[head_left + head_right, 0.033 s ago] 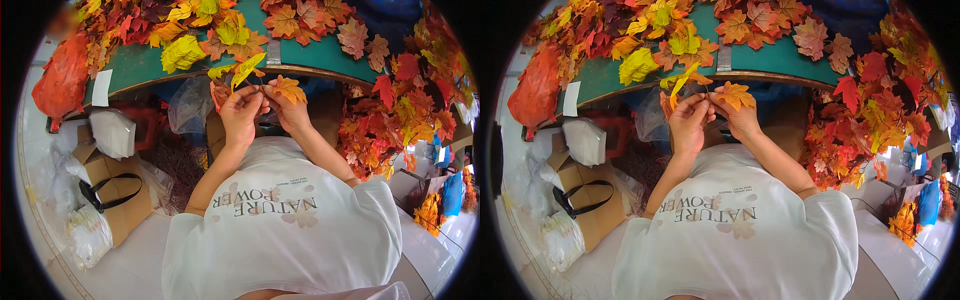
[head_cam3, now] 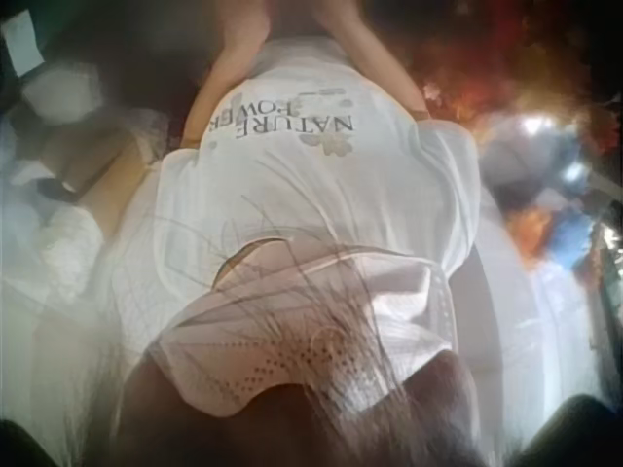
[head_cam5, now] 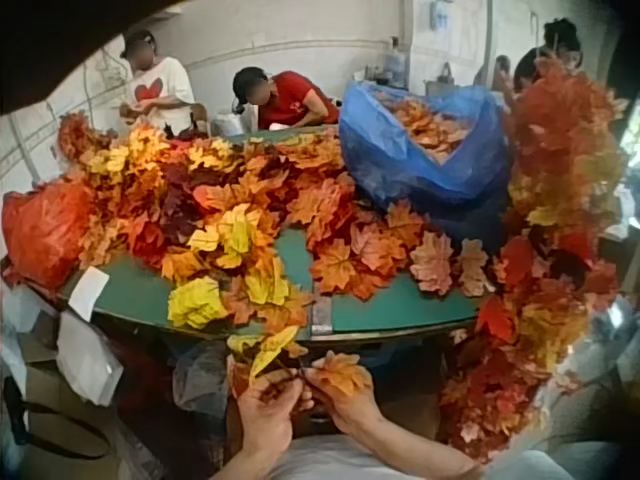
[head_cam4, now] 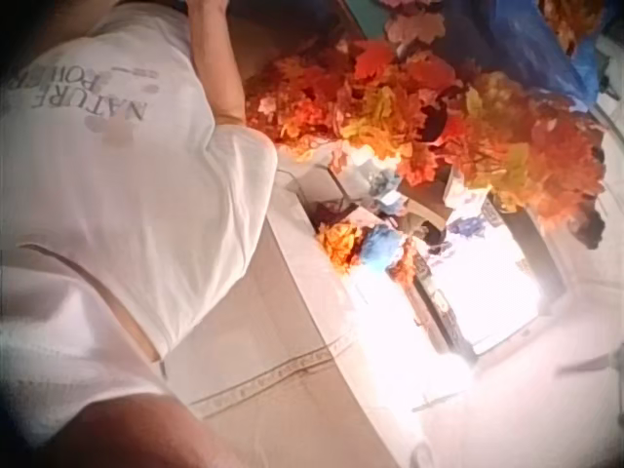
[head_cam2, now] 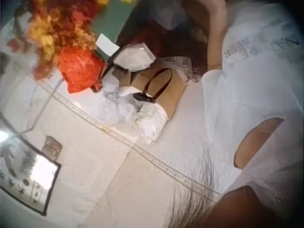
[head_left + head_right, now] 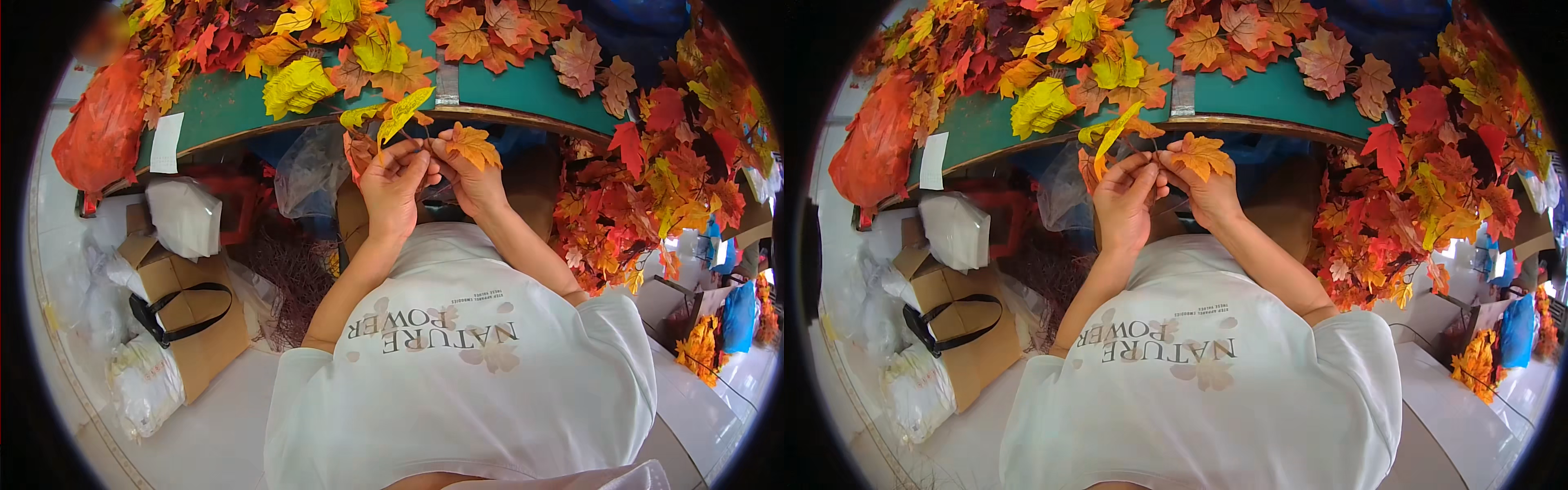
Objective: Assembling artificial maple leaves by attaching individual leaves onto plastic stem structures.
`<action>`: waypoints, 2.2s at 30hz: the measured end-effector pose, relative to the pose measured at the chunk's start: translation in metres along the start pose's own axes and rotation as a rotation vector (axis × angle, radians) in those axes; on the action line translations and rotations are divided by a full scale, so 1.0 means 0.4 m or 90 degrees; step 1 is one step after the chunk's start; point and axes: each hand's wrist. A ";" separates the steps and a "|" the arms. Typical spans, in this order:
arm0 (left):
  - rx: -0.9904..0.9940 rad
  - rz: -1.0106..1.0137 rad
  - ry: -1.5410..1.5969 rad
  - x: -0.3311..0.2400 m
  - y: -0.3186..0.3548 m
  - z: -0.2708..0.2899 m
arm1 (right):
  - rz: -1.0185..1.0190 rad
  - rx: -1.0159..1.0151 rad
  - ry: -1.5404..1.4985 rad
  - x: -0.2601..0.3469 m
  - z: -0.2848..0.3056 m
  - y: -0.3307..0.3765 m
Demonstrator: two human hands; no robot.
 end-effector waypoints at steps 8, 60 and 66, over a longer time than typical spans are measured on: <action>0.003 0.011 -0.011 0.005 -0.002 -0.001 | 0.002 -0.003 -0.084 -0.018 -0.002 0.005; -0.104 -0.123 0.127 -0.081 0.096 0.184 | 0.138 0.226 0.551 -0.103 -0.157 -0.040; -0.175 -0.312 -0.094 -0.038 0.103 0.208 | 0.224 0.275 0.668 -0.133 -0.185 -0.070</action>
Point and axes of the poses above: each hand's wrist, its own y-axis away from the middle knuckle, its own z-axis out of the back of the hand, x = y × z, and after that the axes turned 12 degrees about -z, right-handed
